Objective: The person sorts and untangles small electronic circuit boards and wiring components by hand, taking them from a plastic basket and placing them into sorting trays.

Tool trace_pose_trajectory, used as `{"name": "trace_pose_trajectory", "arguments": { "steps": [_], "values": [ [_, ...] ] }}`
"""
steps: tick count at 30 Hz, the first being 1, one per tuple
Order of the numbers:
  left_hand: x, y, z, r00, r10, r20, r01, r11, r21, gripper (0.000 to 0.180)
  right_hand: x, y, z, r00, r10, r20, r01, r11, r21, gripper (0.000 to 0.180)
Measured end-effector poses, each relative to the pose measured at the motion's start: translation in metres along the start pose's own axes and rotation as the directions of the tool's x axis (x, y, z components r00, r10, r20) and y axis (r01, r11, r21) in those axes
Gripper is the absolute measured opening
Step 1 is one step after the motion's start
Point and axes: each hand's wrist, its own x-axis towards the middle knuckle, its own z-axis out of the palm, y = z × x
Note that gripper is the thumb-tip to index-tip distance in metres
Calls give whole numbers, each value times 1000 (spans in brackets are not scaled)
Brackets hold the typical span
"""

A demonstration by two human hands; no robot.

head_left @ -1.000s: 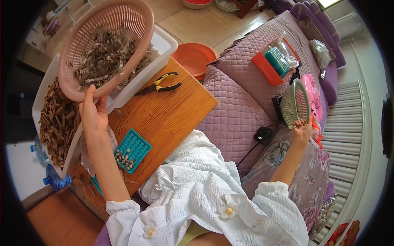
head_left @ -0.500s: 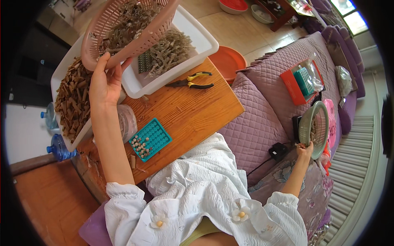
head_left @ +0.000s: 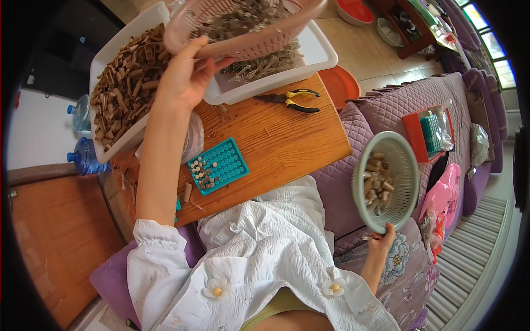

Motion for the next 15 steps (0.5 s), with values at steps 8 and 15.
{"name": "trace_pose_trajectory", "arguments": {
  "steps": [8, 15],
  "values": [
    [26, -18, -8, 995, -68, -72, 78, 986, 148, 22, -19, 36, -35, 995, 95, -10, -96, 978, -188, 18],
    [0, 3, -31, 995, -92, -33, 98, 935, 341, 41, -93, 54, -26, 945, 193, 264, 22, 768, -640, 18]
  ]
}}
